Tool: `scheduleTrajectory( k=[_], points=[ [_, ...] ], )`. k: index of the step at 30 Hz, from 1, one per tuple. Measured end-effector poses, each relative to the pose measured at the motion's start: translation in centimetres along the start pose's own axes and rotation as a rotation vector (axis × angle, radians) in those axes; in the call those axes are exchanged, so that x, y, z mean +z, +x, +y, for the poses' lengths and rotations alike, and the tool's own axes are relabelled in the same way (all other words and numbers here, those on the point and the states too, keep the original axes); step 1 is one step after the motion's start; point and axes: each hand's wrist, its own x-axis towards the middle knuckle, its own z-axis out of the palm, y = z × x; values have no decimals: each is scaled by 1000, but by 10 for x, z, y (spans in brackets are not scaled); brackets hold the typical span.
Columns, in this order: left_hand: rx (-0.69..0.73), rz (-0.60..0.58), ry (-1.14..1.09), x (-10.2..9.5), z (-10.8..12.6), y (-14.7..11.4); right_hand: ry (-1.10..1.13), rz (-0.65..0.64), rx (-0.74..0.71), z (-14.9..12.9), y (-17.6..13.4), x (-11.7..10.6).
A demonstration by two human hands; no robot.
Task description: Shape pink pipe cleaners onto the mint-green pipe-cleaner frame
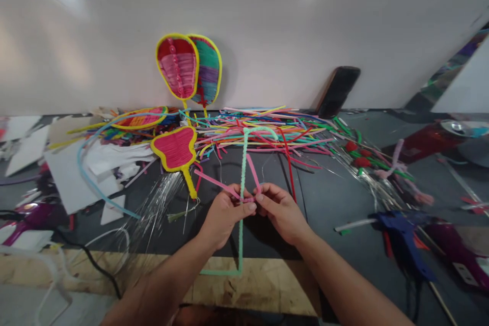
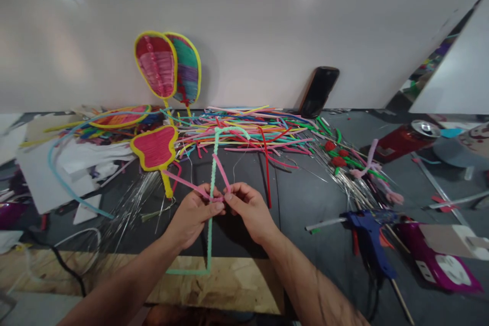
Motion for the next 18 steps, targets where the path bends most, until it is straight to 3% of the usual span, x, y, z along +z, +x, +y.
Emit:
scheduleTrajectory(
  k=[3,7,15,18],
  points=[
    [-12,-105,44,-4,2,-1,87,31,17,-2,2,-1],
    [-42,-151,89,-12,6,0,147,17,40,-8,3,-1],
    [31,-88,137,-24,24,8,192,-27,-15,-8,2,1],
    [141,87,285,-26,29,9,189,-15,-36,-9,4,0]
  ],
)
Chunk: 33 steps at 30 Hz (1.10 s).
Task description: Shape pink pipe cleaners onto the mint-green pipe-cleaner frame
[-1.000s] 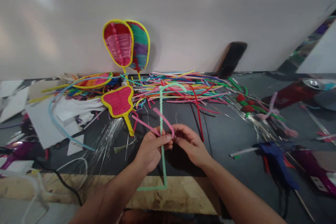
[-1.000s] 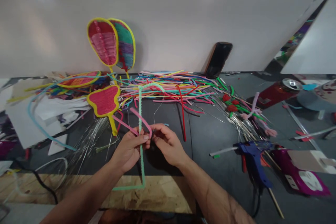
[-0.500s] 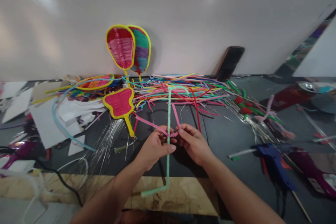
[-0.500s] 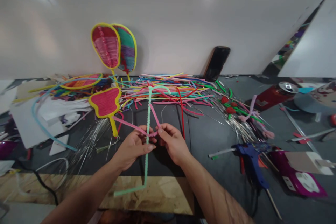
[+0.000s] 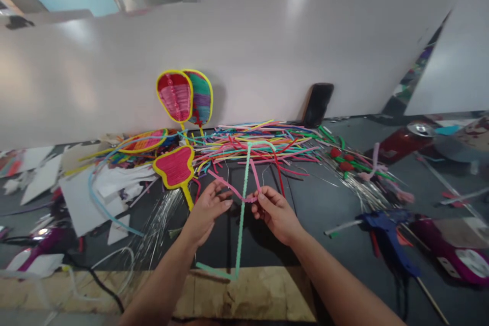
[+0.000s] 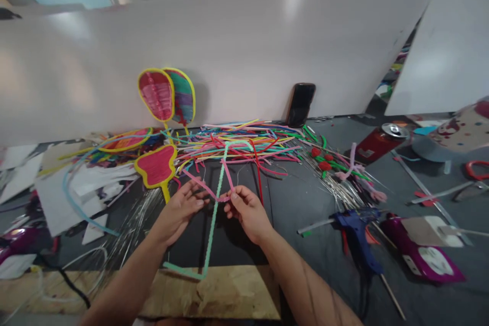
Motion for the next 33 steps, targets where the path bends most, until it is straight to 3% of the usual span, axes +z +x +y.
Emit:
scheduleTrajectory(
  k=[3,4,6,9,12,17,20,24,27,29,31,33],
  points=[
    [305,298,453,1,4,-2,-14,21,-37,-2,1,1],
    [428,329,638,4,7,-4,-19,28,-48,-2,1,1],
    [624,238,884,12,14,-7,-43,36,-72,-3,0,1],
    [618,-30,1008,29,27,-5,-92,58,-124,-5,-2,1],
    [518,-124,921,44,35,2,-147,96,-173,-11,-4,2],
    [453,-173,745,56,41,11,-332,153,-347,-25,-7,5],
    [382,-147,585,55,47,13,-338,205,-382,-27,-7,3],
    [117,-185,268,41,59,18,-391,368,-502,-30,-9,-2],
    [58,-242,31,28,65,22,-690,431,-768,-42,-12,0],
    [58,-258,-66,22,68,22,-945,320,-955,-54,-13,8],
    [69,-272,-109,19,71,21,-1221,173,-1049,-66,-12,21],
    [94,-270,-120,19,73,20,-1424,164,-1098,-76,-9,36]
  ],
)
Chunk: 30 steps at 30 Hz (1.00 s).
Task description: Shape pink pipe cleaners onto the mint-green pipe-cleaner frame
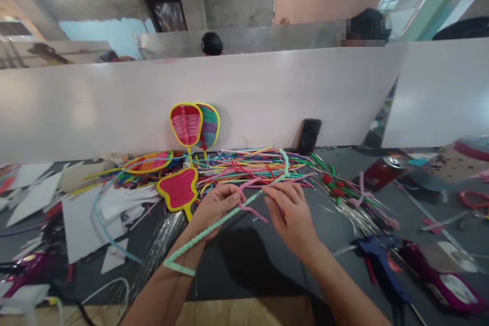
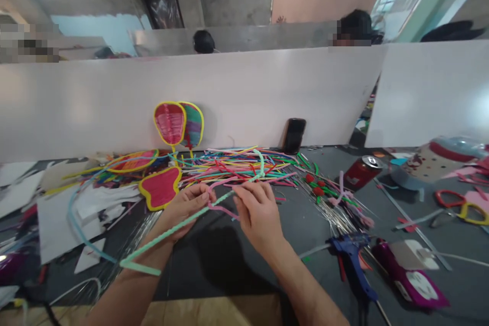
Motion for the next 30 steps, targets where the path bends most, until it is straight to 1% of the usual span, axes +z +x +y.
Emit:
scheduleTrajectory(
  k=[1,3,6,9,12,14,17,19,23,27,30],
  points=[
    [8,-1,5,0,1,0,-74,-16,-25,-4,8,1],
    [15,-1,21,1,2,-1,-199,-53,-24,-11,21,5],
    [15,-1,38,-1,3,-2,-282,-67,-22,-17,34,13],
    [10,24,23,-3,5,-3,-252,-97,-46,-16,41,18],
    [3,65,48,-2,7,-4,-197,-85,-57,-10,42,21],
    [-6,67,84,-1,8,-3,-180,-70,-69,-7,41,22],
    [-18,63,120,0,8,-2,-176,-81,-98,-3,39,24],
    [4,102,107,0,6,0,-183,-85,-121,-1,38,27],
    [50,198,28,2,0,3,-203,-53,-163,2,38,31],
    [43,207,-2,3,-3,5,-224,-27,-203,2,40,27],
    [28,207,-13,1,-3,4,-273,-35,-241,2,42,20]
  ],
)
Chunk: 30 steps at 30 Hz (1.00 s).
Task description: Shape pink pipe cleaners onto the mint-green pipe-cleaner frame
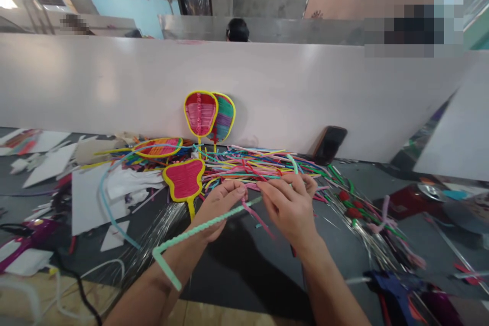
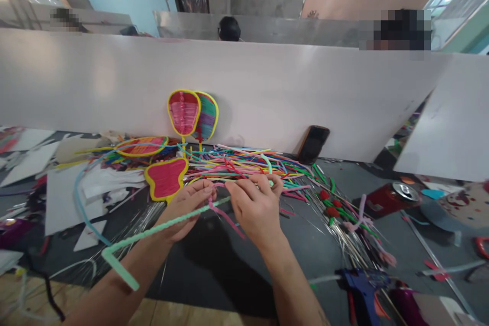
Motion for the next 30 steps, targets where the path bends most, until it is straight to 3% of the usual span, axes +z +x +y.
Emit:
scheduleTrajectory(
  k=[7,12,16,19,24,30],
  points=[
    [-21,-115,36,0,6,-3,-4,5,-43,7,-1,-4],
    [6,-33,-7,0,2,0,-36,-50,-85,6,0,-10],
    [26,-4,59,-2,-2,2,-87,-134,-146,3,3,-17],
    [40,-5,133,-3,-4,3,-123,-128,-167,3,4,-23],
    [-26,-106,322,-1,-4,2,-126,-42,-179,1,2,-33],
    [-61,-321,585,2,4,-2,-92,-91,-145,1,2,-37]
  ],
)
